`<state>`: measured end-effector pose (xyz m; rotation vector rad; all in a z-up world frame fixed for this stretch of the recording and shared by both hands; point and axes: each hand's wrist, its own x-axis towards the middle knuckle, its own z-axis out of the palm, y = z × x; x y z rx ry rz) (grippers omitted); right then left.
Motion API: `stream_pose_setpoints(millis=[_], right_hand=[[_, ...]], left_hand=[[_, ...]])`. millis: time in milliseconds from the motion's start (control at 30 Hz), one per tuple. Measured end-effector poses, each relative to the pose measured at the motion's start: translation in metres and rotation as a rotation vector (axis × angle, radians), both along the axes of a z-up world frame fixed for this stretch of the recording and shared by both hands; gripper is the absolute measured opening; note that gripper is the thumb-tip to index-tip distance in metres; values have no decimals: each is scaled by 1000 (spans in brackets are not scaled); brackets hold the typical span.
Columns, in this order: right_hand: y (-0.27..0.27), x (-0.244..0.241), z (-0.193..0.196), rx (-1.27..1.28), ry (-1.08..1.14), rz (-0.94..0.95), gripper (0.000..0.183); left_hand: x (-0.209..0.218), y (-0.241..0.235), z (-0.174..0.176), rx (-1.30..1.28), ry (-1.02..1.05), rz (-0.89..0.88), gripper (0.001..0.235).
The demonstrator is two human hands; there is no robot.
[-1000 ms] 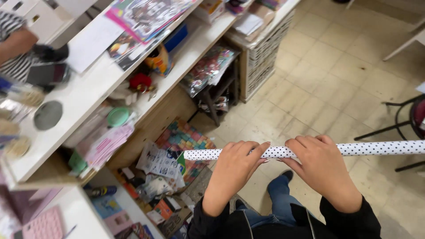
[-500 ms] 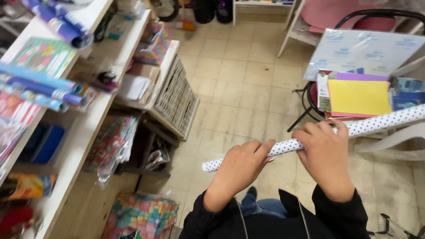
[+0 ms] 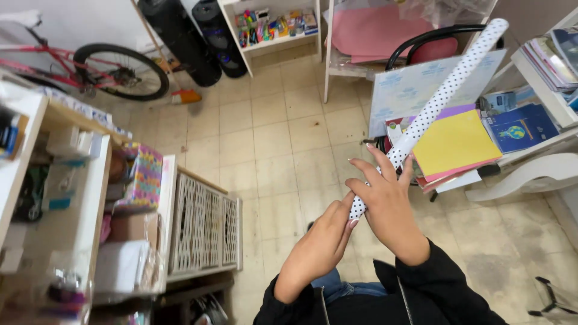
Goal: Selecting a roll of wrapping paper and cutting a piece of paper with scissors
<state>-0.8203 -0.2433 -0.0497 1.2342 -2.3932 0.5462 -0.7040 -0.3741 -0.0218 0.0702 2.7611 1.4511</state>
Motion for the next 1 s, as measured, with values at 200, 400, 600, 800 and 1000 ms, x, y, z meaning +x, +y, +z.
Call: stream_pose_setpoints(millis=[200,400,600,800,1000], right_hand=[[-75,-108,20,-50,-110,-142,32],[-139,-184,19,-406,-68,-233,31],[-181,-300,19,-487,-24,-195,20],[-211,-443,21,-475,4,-285,10],[-222,-575,44,-424,10,-290,22]], left_hand=[[-107,-102,17,232,-93,-250,71],[-217,-149,34,580,-143,-229,67],[-338,-194,12,617,-115,-200,69],[-484,-209,5,481,126,-57,53],[-630,-226,34,489,267,-115,48]])
